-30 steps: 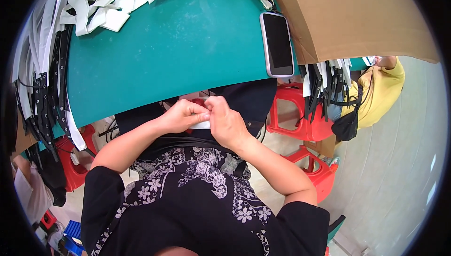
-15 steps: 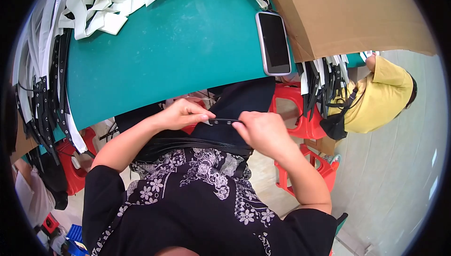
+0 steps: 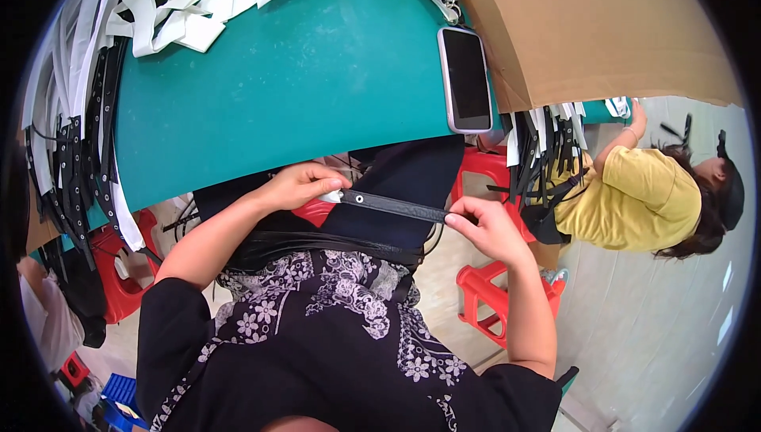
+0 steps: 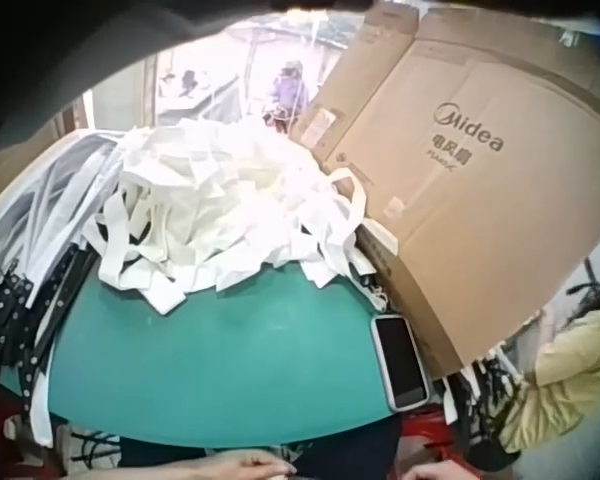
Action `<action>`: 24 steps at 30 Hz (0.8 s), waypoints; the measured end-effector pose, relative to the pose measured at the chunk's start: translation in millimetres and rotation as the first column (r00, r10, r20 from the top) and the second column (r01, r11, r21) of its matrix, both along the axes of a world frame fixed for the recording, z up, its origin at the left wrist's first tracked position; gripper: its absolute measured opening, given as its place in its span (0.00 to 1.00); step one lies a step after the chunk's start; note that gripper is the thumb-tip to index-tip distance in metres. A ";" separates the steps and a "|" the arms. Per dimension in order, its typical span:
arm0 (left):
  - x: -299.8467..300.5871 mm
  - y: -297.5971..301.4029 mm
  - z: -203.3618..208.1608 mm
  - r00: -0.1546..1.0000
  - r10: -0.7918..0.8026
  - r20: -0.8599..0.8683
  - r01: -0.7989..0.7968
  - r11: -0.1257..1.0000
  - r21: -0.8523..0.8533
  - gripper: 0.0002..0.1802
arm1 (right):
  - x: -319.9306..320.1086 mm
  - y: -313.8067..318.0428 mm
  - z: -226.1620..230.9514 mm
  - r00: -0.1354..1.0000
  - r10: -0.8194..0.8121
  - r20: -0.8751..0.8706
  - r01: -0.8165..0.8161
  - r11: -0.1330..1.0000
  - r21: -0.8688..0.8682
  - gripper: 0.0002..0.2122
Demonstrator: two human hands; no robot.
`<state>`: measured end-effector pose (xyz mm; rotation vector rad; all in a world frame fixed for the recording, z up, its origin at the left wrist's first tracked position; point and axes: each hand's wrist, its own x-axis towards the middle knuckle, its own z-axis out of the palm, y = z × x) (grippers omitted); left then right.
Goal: The worker is assembling belt components by attaching white plastic pieces onto black belt straps at a factory workbench.
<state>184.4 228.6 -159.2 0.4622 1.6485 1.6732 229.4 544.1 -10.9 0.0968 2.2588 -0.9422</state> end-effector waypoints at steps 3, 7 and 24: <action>1.0 9.2 4.8 1.000 0.008 0.003 -0.008 0.994 0.109 0.16 | -12.2 -43.8 31.2 0.899 0.268 -0.347 -0.201 0.955 0.218 0.07; 4.4 29.1 18.3 0.996 0.038 -0.083 -0.022 0.983 0.181 0.13 | -15.6 -86.1 8.7 0.793 0.414 -0.447 -0.294 0.903 0.314 0.09; 7.8 13.4 10.3 0.995 0.095 -0.014 -0.090 0.974 0.207 0.12 | -16.8 -32.6 76.0 0.942 0.258 -0.215 -0.197 0.943 0.266 0.06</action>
